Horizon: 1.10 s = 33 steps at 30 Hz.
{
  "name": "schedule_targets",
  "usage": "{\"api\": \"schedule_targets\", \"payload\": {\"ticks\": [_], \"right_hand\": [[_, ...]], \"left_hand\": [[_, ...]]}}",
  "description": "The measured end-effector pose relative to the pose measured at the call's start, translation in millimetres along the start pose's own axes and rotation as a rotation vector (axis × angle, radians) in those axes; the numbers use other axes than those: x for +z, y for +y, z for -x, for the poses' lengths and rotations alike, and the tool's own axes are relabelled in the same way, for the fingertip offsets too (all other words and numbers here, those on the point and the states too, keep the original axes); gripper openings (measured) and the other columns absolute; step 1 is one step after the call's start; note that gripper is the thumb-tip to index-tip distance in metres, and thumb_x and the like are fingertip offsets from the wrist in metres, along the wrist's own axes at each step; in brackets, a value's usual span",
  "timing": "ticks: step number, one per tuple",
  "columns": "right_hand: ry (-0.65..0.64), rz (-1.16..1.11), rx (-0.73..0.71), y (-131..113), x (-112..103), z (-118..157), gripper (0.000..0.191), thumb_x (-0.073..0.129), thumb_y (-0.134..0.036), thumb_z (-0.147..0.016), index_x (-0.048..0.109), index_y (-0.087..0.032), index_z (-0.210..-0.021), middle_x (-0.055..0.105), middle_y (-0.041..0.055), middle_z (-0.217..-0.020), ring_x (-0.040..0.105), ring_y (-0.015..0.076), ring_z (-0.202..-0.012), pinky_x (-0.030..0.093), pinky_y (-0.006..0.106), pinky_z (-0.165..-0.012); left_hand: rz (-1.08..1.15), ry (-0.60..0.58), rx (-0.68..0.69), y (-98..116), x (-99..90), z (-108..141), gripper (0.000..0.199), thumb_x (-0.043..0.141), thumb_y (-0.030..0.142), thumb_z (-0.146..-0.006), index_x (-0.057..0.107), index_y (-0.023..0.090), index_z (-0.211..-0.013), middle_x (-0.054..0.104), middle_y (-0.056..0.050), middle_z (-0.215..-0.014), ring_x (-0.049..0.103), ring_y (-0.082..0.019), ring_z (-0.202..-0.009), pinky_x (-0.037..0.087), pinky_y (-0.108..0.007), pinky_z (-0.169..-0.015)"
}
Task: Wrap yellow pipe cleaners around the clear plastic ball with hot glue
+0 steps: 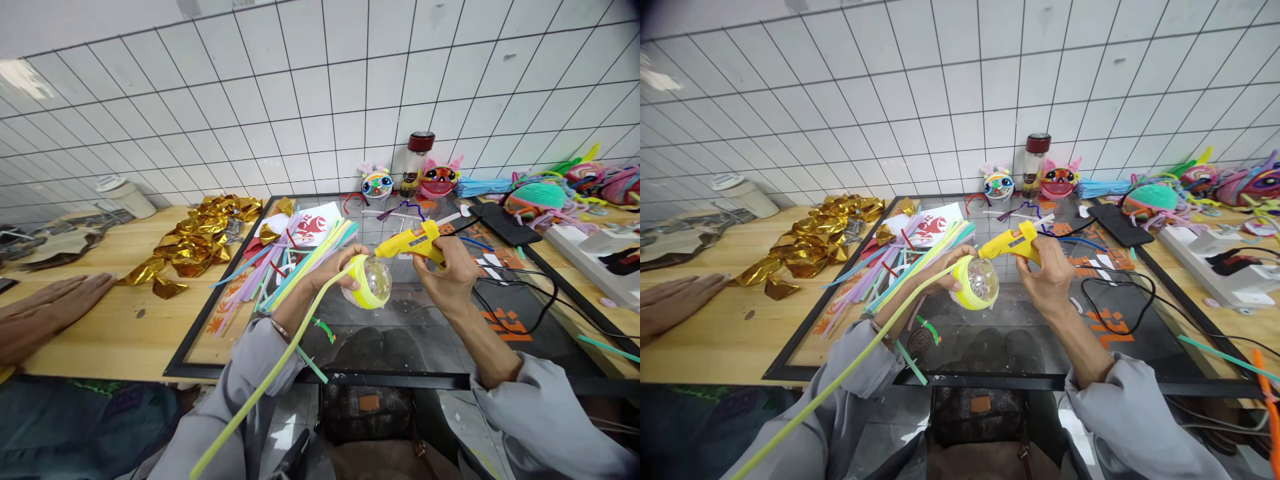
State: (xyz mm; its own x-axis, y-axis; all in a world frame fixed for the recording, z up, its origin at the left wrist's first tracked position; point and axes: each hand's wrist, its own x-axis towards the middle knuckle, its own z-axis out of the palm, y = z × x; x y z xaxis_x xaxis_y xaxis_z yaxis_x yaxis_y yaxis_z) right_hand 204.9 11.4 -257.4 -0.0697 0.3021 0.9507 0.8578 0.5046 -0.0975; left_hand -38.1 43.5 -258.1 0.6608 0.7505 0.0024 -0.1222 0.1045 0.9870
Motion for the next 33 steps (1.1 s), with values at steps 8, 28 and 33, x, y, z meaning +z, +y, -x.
{"api": "schedule_targets", "payload": {"ticks": [8,28,33], "right_hand": [[0.005,-0.017,0.017,-1.0,-0.3,-1.4,0.018,0.063,-0.013,-0.078,0.052,-0.023,-0.089,0.063,0.0014,-0.077,0.062,0.0187,-0.070,0.045,0.030,-0.060],[-0.037,-0.048,0.002,0.5,-4.8,-3.0,0.014,0.063,-0.020,-0.078,0.051,-0.023,-0.085,0.064,0.0012,-0.074,0.059,0.0167,-0.064,0.040,0.029,-0.056],[-0.032,-0.036,0.027,0.9,-3.3,-1.3,0.014,0.064,-0.022,-0.079,0.052,-0.023,-0.085,0.064,0.0016,-0.075,0.059,0.0179,-0.065,0.043,0.030,-0.058]], "left_hand": [[-0.007,-0.017,0.003,-2.5,-2.6,-0.6,0.078,0.089,0.028,-0.042,0.050,0.020,-0.110,0.058,-0.001,-0.103,0.053,-0.015,-0.090,0.040,-0.025,-0.079],[-0.010,-0.014,0.031,-2.5,-1.8,0.1,0.074,0.089,0.028,-0.044,0.053,0.020,-0.107,0.059,0.000,-0.100,0.055,-0.013,-0.085,0.040,-0.024,-0.075],[0.005,-0.018,0.020,-4.0,-3.0,-1.2,0.077,0.089,0.027,-0.043,0.052,0.021,-0.109,0.059,0.000,-0.101,0.055,-0.014,-0.086,0.039,-0.024,-0.076]]}}
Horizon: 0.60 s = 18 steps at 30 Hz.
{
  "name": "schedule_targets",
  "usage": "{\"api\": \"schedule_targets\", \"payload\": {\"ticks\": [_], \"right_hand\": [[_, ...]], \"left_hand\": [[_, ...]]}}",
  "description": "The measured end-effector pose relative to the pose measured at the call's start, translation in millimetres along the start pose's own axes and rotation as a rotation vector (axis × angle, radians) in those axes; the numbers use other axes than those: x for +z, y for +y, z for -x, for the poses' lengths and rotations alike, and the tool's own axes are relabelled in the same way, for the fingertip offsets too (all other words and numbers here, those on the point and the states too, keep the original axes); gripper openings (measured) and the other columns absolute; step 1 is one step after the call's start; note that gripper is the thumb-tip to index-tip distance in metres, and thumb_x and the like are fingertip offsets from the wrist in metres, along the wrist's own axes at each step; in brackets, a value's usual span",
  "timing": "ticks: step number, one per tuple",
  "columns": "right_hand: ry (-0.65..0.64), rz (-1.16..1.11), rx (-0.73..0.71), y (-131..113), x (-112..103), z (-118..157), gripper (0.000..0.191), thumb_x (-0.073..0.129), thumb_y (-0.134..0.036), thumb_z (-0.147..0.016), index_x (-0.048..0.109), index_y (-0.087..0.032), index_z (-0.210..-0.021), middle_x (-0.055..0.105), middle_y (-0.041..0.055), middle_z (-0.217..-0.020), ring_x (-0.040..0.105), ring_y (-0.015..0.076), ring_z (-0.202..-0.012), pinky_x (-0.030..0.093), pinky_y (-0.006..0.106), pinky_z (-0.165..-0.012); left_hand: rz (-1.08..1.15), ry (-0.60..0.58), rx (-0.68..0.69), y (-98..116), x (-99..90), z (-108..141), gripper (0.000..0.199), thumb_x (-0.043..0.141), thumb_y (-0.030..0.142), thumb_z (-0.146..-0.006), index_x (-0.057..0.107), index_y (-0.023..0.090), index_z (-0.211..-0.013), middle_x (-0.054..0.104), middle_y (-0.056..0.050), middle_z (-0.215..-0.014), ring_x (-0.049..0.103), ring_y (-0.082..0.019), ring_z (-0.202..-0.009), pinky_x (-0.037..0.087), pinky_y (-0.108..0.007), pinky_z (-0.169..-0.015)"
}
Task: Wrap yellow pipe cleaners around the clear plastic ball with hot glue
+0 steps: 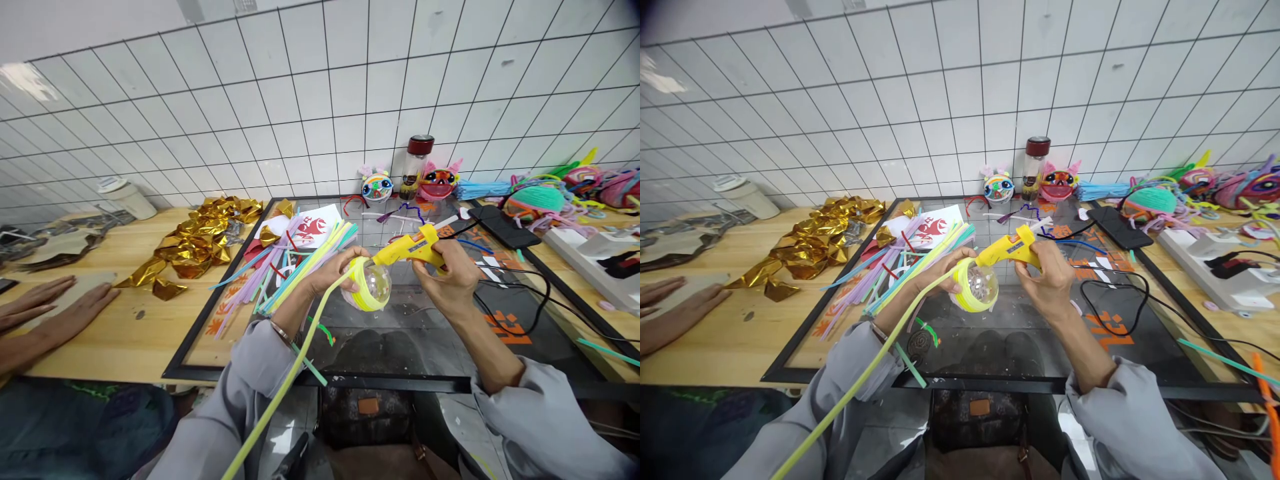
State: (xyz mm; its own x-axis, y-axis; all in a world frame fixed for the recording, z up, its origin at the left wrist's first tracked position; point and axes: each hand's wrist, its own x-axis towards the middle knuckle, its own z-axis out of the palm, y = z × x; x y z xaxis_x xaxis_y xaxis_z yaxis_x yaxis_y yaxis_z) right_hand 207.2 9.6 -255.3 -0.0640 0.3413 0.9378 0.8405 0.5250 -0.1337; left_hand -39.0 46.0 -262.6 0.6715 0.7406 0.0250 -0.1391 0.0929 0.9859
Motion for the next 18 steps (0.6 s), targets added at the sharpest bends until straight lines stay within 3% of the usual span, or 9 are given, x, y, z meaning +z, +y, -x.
{"api": "schedule_targets", "payload": {"ticks": [18], "right_hand": [[0.020,-0.036,-0.021,-0.6,0.9,-1.3,0.019,0.065,-0.015,-0.079,0.052,-0.023,-0.089,0.063,0.0016,-0.076,0.061,0.0188,-0.068,0.043,0.030,-0.058]], "left_hand": [[0.014,-0.018,0.002,0.8,1.3,1.3,0.076,0.091,0.027,-0.043,0.053,0.021,-0.109,0.058,0.000,-0.101,0.054,-0.014,-0.086,0.039,-0.024,-0.076]]}}
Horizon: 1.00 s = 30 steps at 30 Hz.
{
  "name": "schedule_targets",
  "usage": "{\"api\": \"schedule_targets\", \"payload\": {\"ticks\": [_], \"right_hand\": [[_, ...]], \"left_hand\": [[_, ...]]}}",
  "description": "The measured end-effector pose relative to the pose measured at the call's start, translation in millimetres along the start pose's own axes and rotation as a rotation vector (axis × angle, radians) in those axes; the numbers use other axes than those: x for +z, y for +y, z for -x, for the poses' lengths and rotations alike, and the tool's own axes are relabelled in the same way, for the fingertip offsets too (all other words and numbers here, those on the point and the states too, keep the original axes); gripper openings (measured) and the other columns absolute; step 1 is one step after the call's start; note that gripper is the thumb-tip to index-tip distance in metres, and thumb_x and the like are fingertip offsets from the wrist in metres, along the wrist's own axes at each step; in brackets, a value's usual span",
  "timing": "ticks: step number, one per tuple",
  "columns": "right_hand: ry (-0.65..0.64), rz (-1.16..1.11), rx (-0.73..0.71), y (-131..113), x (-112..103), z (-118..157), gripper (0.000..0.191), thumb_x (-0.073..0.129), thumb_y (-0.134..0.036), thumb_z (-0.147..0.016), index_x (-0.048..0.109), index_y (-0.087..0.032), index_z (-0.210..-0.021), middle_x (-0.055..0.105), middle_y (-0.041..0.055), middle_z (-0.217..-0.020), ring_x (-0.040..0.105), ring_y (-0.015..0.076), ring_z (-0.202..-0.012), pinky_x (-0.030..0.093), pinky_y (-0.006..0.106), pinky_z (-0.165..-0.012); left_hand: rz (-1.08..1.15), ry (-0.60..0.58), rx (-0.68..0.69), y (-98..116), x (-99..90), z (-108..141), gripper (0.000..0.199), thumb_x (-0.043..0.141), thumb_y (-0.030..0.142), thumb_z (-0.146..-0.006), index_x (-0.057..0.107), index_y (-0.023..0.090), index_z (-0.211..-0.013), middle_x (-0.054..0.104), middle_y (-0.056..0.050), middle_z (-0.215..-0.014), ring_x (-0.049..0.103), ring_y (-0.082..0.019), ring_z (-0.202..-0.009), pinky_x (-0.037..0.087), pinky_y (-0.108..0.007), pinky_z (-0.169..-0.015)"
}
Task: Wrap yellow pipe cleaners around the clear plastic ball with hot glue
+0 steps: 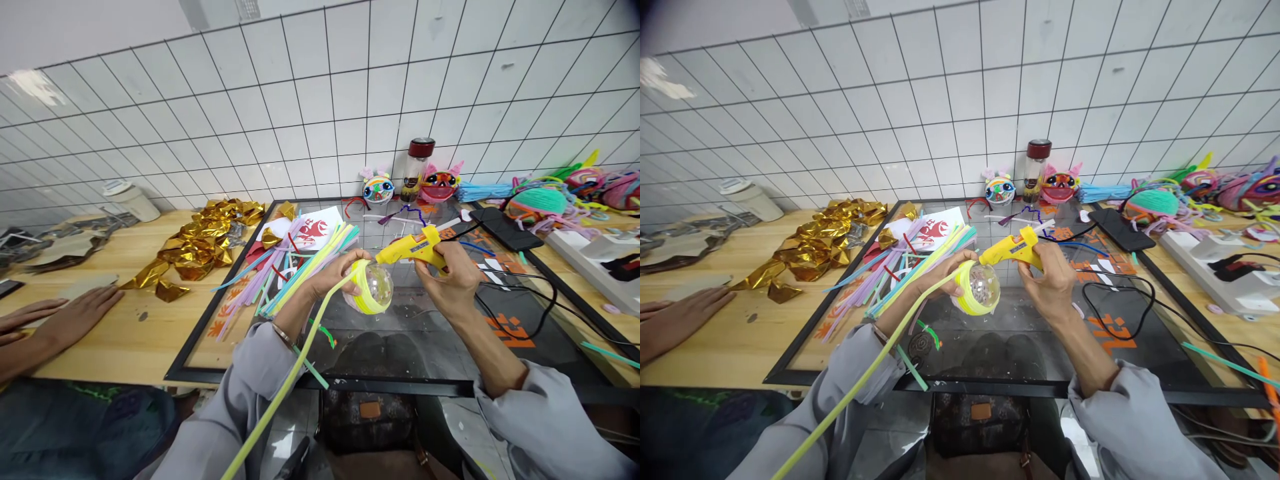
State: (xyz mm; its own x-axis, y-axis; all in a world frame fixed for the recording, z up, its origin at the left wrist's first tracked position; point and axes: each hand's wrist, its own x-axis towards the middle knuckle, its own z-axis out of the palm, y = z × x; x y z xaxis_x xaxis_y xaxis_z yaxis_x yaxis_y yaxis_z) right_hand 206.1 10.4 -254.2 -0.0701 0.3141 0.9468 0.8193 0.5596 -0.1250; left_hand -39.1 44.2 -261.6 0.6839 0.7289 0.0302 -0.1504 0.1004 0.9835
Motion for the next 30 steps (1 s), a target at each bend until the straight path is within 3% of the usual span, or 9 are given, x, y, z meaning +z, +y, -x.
{"api": "schedule_targets", "payload": {"ticks": [11,20,30], "right_hand": [[-0.037,-0.023,-0.001,0.5,-2.9,0.6,0.013,0.064,-0.021,-0.079,0.054,-0.023,-0.086,0.064,0.0009,-0.074,0.060,0.0174,-0.064,0.044,0.029,-0.057],[-0.004,0.025,-0.019,2.9,-1.8,0.3,0.017,0.065,-0.015,-0.080,0.054,-0.022,-0.091,0.066,0.0023,-0.077,0.062,0.0185,-0.068,0.044,0.029,-0.057],[-0.007,0.017,-0.022,1.4,-2.0,-1.3,0.017,0.065,-0.016,-0.081,0.053,-0.023,-0.091,0.066,0.0021,-0.078,0.062,0.0184,-0.069,0.042,0.030,-0.059]], "left_hand": [[-0.041,0.011,-0.004,1.7,0.9,0.8,0.076,0.090,0.032,-0.044,0.052,0.021,-0.109,0.059,0.000,-0.099,0.054,-0.014,-0.085,0.039,-0.024,-0.075],[-0.004,0.005,0.009,-1.1,0.4,0.2,0.073,0.089,0.025,-0.045,0.053,0.022,-0.108,0.057,0.001,-0.098,0.053,-0.013,-0.085,0.039,-0.024,-0.076],[-0.007,0.000,0.013,0.0,-0.4,-0.3,0.075,0.090,0.028,-0.045,0.052,0.022,-0.109,0.058,0.000,-0.101,0.054,-0.014,-0.087,0.040,-0.025,-0.078]]}}
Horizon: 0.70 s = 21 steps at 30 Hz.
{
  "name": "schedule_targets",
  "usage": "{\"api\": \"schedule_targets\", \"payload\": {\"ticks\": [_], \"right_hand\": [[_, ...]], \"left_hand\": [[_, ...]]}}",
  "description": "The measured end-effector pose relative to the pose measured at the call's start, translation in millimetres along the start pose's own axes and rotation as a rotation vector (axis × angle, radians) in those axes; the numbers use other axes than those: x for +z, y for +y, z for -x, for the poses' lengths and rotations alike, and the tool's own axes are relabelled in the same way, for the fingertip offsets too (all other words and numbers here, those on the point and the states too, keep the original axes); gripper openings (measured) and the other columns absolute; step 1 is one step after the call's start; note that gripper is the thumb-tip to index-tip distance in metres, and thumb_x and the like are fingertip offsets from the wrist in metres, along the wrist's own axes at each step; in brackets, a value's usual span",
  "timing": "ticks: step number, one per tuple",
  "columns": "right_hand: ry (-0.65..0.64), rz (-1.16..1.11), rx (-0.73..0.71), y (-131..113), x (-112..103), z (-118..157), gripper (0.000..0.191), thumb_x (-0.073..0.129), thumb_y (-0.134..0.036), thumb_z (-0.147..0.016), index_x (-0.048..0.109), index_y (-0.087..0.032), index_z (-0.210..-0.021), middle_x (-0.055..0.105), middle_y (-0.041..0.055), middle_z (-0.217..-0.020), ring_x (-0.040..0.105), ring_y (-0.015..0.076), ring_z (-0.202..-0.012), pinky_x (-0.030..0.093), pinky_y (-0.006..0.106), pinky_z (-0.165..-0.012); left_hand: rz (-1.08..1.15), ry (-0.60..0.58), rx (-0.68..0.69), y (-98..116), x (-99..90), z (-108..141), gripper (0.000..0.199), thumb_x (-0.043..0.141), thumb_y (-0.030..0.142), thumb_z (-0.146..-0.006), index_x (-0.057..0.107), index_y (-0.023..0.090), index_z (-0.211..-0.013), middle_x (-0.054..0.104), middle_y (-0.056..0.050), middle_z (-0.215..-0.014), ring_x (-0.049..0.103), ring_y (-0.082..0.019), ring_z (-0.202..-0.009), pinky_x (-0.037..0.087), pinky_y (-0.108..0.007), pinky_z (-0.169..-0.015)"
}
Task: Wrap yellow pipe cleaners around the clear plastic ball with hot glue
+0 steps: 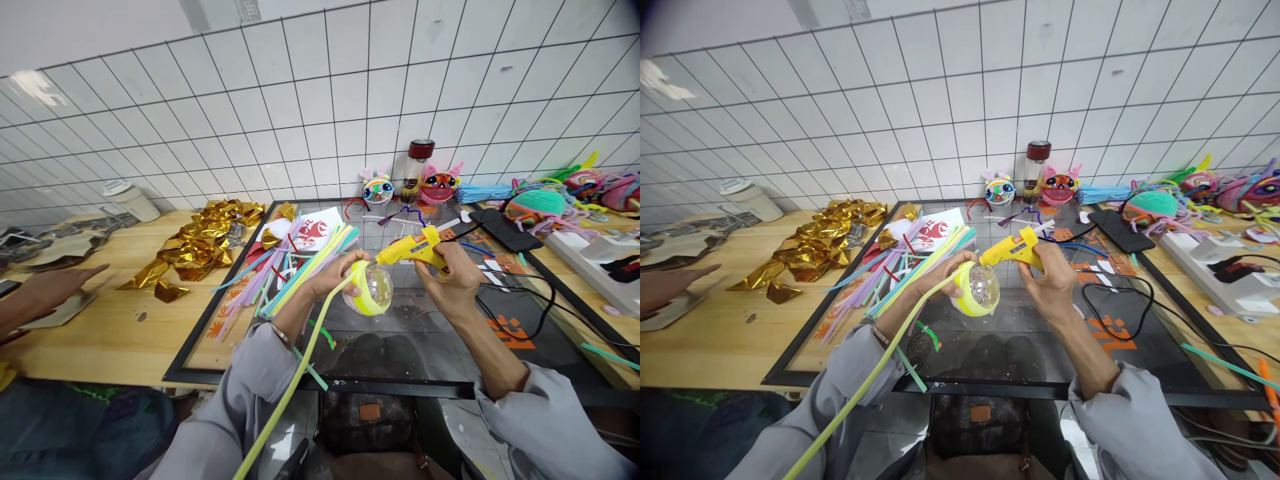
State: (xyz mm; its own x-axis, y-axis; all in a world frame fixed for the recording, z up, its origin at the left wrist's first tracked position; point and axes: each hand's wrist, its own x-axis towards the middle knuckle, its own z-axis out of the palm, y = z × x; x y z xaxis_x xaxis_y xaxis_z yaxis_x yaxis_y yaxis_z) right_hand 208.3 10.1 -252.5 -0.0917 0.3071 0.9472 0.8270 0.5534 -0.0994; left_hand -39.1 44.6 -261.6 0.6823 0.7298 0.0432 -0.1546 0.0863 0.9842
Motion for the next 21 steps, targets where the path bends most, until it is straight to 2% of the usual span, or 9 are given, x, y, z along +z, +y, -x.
{"api": "schedule_targets", "payload": {"ticks": [9,17,21], "right_hand": [[-0.063,-0.012,0.056,1.0,-1.1,2.3,0.013,0.066,-0.023,-0.081,0.054,-0.022,-0.087,0.065,0.0025,-0.077,0.061,0.0181,-0.068,0.042,0.030,-0.058],[-0.050,-0.026,-0.004,3.0,-3.3,1.2,0.015,0.067,-0.020,-0.081,0.053,-0.021,-0.089,0.065,0.0022,-0.077,0.062,0.0171,-0.068,0.042,0.029,-0.058],[-0.037,0.027,0.013,4.3,-2.2,2.1,0.014,0.066,-0.021,-0.082,0.054,-0.022,-0.088,0.066,0.0028,-0.077,0.062,0.0178,-0.068,0.043,0.029,-0.058]], "left_hand": [[0.005,-0.001,-0.009,-1.0,-0.1,-0.1,0.077,0.090,0.027,-0.044,0.052,0.022,-0.110,0.058,-0.001,-0.103,0.054,-0.015,-0.088,0.039,-0.025,-0.078],[-0.010,0.012,-0.016,1.2,1.3,0.5,0.076,0.091,0.027,-0.043,0.052,0.022,-0.109,0.059,-0.001,-0.101,0.055,-0.015,-0.087,0.039,-0.026,-0.078],[-0.015,0.009,-0.003,0.9,1.2,-0.4,0.076,0.090,0.026,-0.042,0.053,0.021,-0.108,0.058,0.000,-0.099,0.053,-0.014,-0.086,0.039,-0.026,-0.078]]}}
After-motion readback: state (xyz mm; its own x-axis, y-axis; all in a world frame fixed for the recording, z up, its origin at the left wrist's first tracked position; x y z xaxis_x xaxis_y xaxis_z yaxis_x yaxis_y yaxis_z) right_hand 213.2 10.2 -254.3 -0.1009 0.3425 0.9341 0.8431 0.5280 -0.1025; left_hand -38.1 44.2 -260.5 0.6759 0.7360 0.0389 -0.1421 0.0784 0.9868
